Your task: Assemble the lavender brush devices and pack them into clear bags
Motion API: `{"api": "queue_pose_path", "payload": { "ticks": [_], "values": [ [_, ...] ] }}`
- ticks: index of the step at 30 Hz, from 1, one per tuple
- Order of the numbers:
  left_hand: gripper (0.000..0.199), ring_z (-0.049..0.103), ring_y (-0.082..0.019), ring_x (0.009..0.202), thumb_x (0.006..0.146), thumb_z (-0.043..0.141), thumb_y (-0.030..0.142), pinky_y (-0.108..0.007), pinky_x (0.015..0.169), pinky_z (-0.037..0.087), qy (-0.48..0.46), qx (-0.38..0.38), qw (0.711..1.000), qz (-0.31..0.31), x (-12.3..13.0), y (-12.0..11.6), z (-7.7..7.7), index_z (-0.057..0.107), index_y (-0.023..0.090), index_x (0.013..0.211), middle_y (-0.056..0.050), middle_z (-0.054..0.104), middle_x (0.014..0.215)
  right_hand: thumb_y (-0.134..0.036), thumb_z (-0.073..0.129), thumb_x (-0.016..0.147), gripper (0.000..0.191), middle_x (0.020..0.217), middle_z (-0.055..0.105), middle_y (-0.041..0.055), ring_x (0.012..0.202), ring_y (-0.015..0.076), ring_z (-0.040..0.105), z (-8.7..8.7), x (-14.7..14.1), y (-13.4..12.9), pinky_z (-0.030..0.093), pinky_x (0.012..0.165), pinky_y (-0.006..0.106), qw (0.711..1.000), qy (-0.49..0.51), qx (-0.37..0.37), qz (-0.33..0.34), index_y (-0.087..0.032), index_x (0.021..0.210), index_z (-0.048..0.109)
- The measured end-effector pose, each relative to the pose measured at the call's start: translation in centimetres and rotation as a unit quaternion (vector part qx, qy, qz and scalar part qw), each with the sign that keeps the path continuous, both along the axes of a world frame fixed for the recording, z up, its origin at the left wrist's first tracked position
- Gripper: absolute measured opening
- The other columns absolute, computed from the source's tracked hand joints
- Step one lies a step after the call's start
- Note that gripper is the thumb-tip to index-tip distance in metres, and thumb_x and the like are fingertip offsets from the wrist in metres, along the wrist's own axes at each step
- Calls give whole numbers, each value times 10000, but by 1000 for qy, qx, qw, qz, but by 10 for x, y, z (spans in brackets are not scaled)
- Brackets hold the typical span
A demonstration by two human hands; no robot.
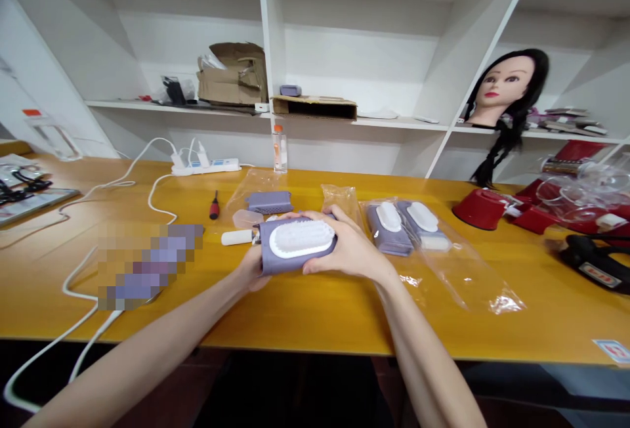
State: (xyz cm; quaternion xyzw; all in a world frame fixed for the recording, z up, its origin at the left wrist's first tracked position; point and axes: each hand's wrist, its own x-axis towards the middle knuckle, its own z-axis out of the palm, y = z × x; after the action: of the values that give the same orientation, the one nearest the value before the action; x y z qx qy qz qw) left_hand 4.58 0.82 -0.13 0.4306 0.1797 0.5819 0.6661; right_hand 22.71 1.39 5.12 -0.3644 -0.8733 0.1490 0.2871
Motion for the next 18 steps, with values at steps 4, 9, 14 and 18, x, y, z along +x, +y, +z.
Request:
{"api": "queue_pose_path", "payload": {
  "ticks": [4, 9, 14, 18],
  "values": [
    [324, 531, -215, 1117, 634, 610, 167, -317, 951, 413, -15, -11, 1000, 2, -1, -1, 1, 641, 223, 951, -10, 646, 1104, -488, 791, 508, 861, 1071, 478, 54, 994, 253, 513, 1, -1, -2, 421, 884, 389, 1000, -5, 9, -9, -290, 1278, 462],
    [339, 495, -236, 1169, 655, 600, 188, -330, 972, 393, -20, -13, 1000, 2, -1, -3, 3, 638, 227, 990, 7, 648, 1116, -522, 774, 516, 853, 1072, 499, 61, 978, 257, 522, 1, -2, -3, 420, 886, 403, 1000, -4, 11, -11, -292, 1277, 463],
    [363, 488, -261, 1176, 631, 607, 223, -341, 956, 406, -3, -15, 1000, 7, 0, -4, 6, 640, 204, 992, -25, 632, 1152, -527, 771, 516, 873, 1090, 525, 62, 1005, 262, 505, 1, -2, -2, 415, 891, 397, 1000, -11, 5, -17, -287, 1292, 450],
    [397, 498, -266, 1166, 630, 582, 237, -377, 973, 392, -10, -32, 999, 13, -1, 0, 3, 624, 193, 1022, -49, 625, 1167, -554, 760, 513, 873, 1084, 515, 65, 990, 269, 515, -1, -6, -3, 422, 876, 412, 999, -15, 4, -38, -293, 1288, 454]
  ]
}}
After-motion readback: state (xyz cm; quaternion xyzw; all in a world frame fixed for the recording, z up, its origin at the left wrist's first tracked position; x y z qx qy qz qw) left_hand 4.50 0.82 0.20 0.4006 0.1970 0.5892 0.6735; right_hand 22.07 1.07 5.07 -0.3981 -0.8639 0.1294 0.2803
